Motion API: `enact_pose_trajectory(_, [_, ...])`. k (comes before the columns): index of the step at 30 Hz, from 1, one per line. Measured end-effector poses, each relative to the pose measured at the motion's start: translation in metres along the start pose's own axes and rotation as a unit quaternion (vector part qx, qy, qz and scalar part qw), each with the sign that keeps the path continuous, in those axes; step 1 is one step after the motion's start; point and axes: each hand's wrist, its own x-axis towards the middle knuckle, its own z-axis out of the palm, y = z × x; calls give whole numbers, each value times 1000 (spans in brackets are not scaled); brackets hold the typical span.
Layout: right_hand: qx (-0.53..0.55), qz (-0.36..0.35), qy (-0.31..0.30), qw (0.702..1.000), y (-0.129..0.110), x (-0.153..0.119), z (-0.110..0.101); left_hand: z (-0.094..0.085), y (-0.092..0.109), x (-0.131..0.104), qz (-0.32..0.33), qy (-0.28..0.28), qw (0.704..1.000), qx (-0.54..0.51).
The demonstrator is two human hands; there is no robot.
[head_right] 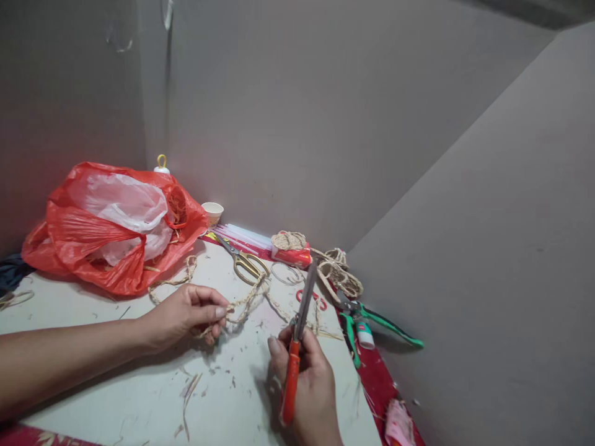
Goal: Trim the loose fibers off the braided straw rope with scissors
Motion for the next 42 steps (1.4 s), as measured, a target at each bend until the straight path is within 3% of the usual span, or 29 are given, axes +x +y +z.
enact_pose_trajectory(2, [-85,-62,-27,994,5,6,-5,-5,4,4,10,25,999,-20])
enact_pose_trajectory(5, [-232,-146,-71,959,12,14,-10,-13,7,9,14,47,998,-39])
enact_pose_trajectory(10, [-421,-182,-79,885,13,18,-14,-19,6,11,23,49,998,-29])
enact_pose_trajectory(18, [-514,-254,-68,816,13,21,-21,-18,3,12,21,58,998,-14])
enact_pose_trajectory(29, [-553,-326,-15,767,10,19,-16,-15,4,12,1,58,998,5])
enact_pose_trajectory(42, [-553,-308,-20,774,11,17,-17,-18,0,14,19,65,998,-10])
